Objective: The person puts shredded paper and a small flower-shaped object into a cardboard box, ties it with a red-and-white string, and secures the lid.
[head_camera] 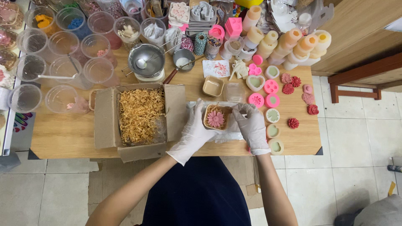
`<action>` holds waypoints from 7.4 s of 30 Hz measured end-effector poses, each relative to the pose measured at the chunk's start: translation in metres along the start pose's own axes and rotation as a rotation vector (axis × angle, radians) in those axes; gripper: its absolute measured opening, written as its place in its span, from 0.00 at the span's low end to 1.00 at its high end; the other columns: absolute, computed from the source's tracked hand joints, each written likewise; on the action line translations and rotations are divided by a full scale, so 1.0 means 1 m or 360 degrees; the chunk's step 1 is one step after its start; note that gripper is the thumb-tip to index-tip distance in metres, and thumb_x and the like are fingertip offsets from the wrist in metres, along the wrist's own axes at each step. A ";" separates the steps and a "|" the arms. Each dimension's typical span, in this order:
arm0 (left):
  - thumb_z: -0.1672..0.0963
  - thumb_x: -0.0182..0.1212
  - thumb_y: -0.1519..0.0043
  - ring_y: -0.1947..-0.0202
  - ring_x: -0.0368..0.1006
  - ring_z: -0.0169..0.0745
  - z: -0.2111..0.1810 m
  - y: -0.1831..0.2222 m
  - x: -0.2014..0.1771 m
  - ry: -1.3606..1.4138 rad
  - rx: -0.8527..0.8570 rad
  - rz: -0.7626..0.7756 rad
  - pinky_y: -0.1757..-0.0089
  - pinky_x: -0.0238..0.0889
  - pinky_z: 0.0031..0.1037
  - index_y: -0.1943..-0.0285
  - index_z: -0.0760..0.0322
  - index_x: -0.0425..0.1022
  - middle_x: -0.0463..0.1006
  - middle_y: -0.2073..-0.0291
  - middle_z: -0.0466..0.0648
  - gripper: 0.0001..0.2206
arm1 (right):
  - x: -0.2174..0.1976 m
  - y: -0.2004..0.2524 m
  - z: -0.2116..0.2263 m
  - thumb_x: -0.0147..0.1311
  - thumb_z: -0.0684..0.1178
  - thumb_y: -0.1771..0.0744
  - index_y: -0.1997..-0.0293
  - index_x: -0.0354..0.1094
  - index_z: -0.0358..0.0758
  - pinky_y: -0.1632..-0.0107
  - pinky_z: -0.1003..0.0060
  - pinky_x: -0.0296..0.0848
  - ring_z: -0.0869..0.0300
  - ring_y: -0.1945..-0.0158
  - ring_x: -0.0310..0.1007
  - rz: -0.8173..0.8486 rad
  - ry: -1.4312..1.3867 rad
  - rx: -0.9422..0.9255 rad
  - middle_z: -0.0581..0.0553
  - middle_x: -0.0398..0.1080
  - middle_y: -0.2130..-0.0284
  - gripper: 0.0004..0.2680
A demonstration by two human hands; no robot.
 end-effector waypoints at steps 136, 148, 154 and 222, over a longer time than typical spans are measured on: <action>0.58 0.54 0.31 0.61 0.72 0.28 -0.031 -0.116 -0.170 0.1490 -0.0686 0.0436 0.58 0.65 0.20 0.43 0.69 0.77 0.78 0.59 0.44 0.12 | 0.007 0.002 0.094 0.51 0.44 0.33 0.28 0.53 0.37 0.52 0.65 0.76 0.59 0.53 0.77 0.0157 -0.1673 0.0532 0.39 0.70 0.42 0.22; 0.58 0.55 0.31 0.58 0.74 0.30 -0.023 -0.027 -0.091 0.1472 -0.0776 0.0636 0.54 0.66 0.23 0.44 0.68 0.78 0.80 0.59 0.45 0.11 | 0.011 0.035 0.061 0.58 0.36 0.34 0.51 0.73 0.31 0.49 0.64 0.78 0.57 0.57 0.79 -0.0062 -0.2025 0.0620 0.40 0.77 0.59 0.07; 0.59 0.59 0.33 0.56 0.77 0.31 -0.016 -0.023 -0.090 0.1122 -0.0686 0.0540 0.52 0.70 0.22 0.47 0.72 0.78 0.83 0.57 0.48 0.10 | -0.043 0.046 0.046 0.58 0.35 0.34 0.51 0.72 0.32 0.49 0.67 0.76 0.60 0.55 0.78 -0.0310 -0.1708 0.0520 0.41 0.77 0.58 0.07; 0.54 0.74 0.52 0.43 0.67 0.45 -0.030 -0.077 -0.011 -0.0308 0.0720 0.0428 0.46 0.57 0.42 0.68 0.48 0.84 0.77 0.50 0.39 0.06 | -0.010 0.059 0.035 0.66 0.42 0.35 0.57 0.72 0.33 0.62 0.77 0.69 0.71 0.65 0.71 -0.0378 -0.0926 0.0511 0.50 0.75 0.67 0.08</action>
Point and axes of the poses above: each hand's wrist, its own y-axis away from the middle knuckle, its own x-axis out of the palm, z = x × y, the point moved 3 cm from there along -y, towards the middle knuckle
